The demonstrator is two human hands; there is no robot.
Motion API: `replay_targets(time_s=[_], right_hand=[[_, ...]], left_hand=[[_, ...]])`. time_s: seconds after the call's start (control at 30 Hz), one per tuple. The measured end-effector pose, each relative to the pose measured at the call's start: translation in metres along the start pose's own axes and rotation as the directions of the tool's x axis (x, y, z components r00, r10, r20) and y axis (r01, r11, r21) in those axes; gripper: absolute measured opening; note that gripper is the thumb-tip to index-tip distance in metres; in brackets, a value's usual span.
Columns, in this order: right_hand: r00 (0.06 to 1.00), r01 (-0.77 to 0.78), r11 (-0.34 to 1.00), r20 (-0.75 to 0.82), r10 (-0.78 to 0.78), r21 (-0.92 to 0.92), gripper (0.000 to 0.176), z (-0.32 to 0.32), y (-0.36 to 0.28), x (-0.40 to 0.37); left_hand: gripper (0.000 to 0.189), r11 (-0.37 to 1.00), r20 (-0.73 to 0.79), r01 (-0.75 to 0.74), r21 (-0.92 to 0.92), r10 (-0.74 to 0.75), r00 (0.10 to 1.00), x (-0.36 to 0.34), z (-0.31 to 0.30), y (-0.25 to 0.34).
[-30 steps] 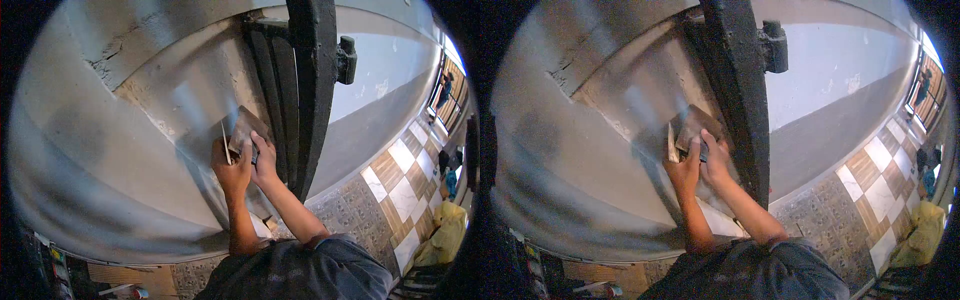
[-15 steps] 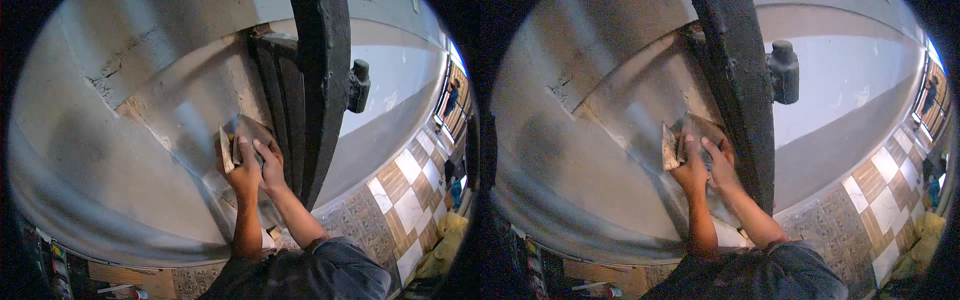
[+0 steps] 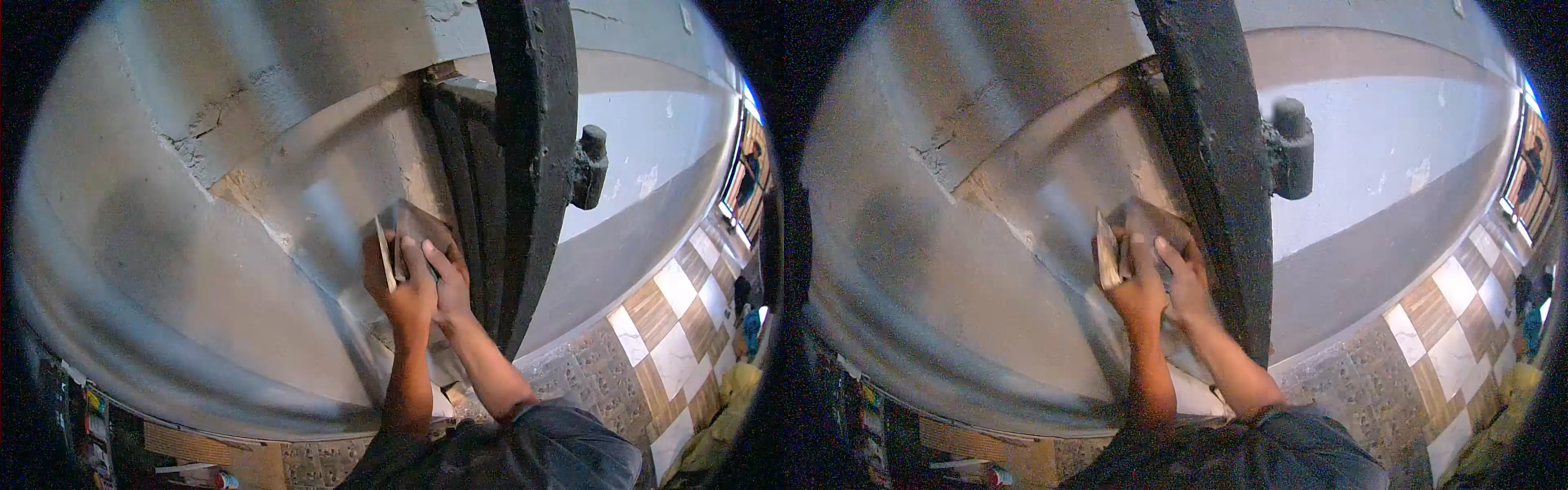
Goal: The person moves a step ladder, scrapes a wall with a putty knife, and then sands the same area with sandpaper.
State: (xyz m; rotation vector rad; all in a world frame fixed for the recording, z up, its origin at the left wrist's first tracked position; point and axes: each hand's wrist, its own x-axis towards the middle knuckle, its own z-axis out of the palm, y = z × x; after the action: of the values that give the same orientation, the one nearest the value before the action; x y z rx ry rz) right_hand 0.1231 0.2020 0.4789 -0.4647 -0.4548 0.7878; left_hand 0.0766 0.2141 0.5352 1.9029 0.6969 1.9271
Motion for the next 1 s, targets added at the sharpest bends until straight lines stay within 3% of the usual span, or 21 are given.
replay_targets(time_s=[0.1, 0.2, 0.27, 0.37, 0.43, 0.5, 0.53, 0.67, 0.73, 0.8, 0.83, 0.9, 1.0], right_hand=[[0.998, -0.054, 0.997, 0.03, 0.052, 0.058, 0.043, 0.002, -0.003, 0.003], [0.999, -0.027, 0.996, 0.038, 0.024, 0.08, 0.04, 0.005, -0.003, -0.004], [0.997, 0.048, 0.993, 0.057, -0.054, 0.108, 0.038, 0.017, -0.009, 0.004], [0.996, -0.026, 0.991, 0.085, 0.015, 0.128, 0.037, 0.014, -0.01, 0.002], [0.998, 0.016, 0.987, 0.06, -0.027, 0.163, 0.036, 0.01, -0.006, -0.004], [0.999, -0.027, 0.983, 0.047, 0.018, 0.183, 0.037, 0.005, -0.005, -0.003], [0.999, -0.015, 0.982, 0.052, 0.005, 0.19, 0.037, 0.011, -0.008, 0.0], [0.998, -0.025, 0.988, 0.06, 0.016, 0.154, 0.034, 0.013, -0.01, 0.002], [0.998, -0.019, 0.991, 0.066, 0.01, 0.136, 0.031, 0.01, -0.009, -0.003], [0.993, 0.109, 0.989, 0.021, -0.112, 0.097, 0.028, 0.018, -0.01, 0.004], [0.994, 0.1, 0.99, 0.023, -0.102, 0.099, 0.028, 0.018, -0.01, 0.005], [0.978, -0.119, 0.983, 0.185, 0.092, 0.14, 0.026, 0.008, -0.022, 0.011], [0.998, -0.04, 0.995, 0.052, 0.036, 0.088, 0.028, 0.011, -0.017, -0.009]], left_hand=[[0.015, 0.998, 0.003, 0.031, -0.057, -0.031, 1.0, 0.0, -0.001, 0.009], [0.028, 0.989, 0.082, 0.148, 0.01, -0.148, 0.986, -0.009, -0.006, 0.007], [0.03, 0.978, 0.053, 0.194, -0.073, -0.19, 0.98, -0.001, -0.001, 0.01], [0.034, 0.973, 0.11, 0.229, 0.009, -0.228, 0.967, 0.004, -0.008, 0.018], [0.033, 0.982, 0.132, 0.189, 0.003, -0.188, 0.973, -0.005, -0.006, 0.009], [0.015, 0.995, -0.017, 0.096, 0.041, -0.095, 0.995, -0.008, 0.001, 0.018], [0.015, 0.998, -0.04, 0.033, 0.046, -0.031, 0.999, -0.001, 0.001, 0.022], [0.02, 0.997, 0.095, 0.074, 0.012, -0.075, 0.993, 0.009, -0.005, 0.023], [0.019, 0.999, 0.072, 0.032, 0.03, -0.034, 0.997, -0.003, -0.008, 0.014], [0.018, 0.999, 0.026, -0.028, 0.037, 0.027, 0.999, 0.003, -0.002, 0.01], [0.017, 1.0, 0.031, -0.012, 0.029, 0.011, 0.999, 0.013, -0.004, 0.018], [0.017, 1.0, 0.034, 0.019, 0.008, -0.019, 0.999, 0.017, -0.002, 0.02], [0.021, 0.999, 0.031, -0.007, 0.044, 0.006, 1.0, -0.002, -0.005, 0.013]])
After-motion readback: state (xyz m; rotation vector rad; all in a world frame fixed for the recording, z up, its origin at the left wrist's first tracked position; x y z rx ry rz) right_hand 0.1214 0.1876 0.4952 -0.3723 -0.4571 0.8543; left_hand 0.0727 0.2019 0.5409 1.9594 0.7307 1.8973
